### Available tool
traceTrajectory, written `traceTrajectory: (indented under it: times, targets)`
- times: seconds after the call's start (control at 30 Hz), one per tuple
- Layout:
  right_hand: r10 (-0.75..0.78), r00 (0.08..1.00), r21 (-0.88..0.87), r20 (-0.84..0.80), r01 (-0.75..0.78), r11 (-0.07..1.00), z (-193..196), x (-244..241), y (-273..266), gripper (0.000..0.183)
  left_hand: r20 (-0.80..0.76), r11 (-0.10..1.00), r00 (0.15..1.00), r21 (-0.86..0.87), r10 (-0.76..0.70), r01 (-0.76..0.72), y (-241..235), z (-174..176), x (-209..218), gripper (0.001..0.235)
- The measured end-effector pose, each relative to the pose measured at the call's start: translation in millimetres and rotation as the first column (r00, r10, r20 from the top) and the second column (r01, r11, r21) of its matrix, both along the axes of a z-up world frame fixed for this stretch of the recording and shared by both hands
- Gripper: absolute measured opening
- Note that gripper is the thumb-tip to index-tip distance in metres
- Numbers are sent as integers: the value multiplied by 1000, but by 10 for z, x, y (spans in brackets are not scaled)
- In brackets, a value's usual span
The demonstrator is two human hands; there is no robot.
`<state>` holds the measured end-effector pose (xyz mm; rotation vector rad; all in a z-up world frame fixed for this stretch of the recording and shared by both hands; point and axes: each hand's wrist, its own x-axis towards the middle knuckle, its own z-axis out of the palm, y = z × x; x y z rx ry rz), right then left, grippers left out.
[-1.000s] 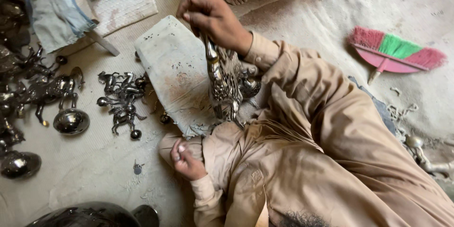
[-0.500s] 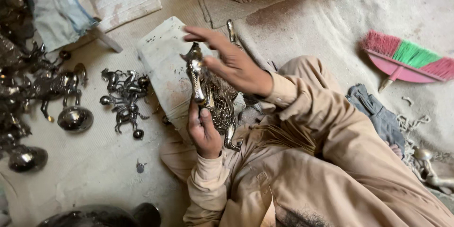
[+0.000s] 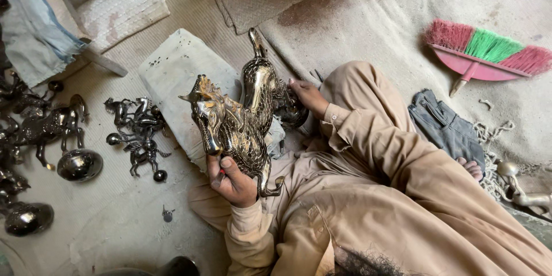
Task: The person sits on the floor and uses a chisel and wooden mallet to engrave a decorative pattern onto a silver-colored metal peacock figurine. They repeatedly reposition the figurine to access different areas and continue striking the chisel to deepen the pattern.
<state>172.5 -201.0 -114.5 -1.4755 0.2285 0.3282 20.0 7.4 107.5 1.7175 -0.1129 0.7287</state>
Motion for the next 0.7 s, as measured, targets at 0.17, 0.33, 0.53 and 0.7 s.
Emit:
traceTrajectory:
  times: [0.17,0.33,0.53,0.7]
  targets:
    - [146,989,-134,-16,-146,980,-61,-21,39,58,-132,999,991,-6,-34,34,75,29,-90,49]
    - [222,941,43,257,-240,970,49,-61,11,58,-167,992,979,-73,-114,103,203,-8,-245,48]
    - [155,987,94,51,-159,983,308,17,-48,73,-369,974,919,-220,-139,58,419,-451,-448,45]
    - [169,984,502,52,-172,848,501,-108,-102,79,-331,953,913,-259,-238,154,477,-825,-590,30]
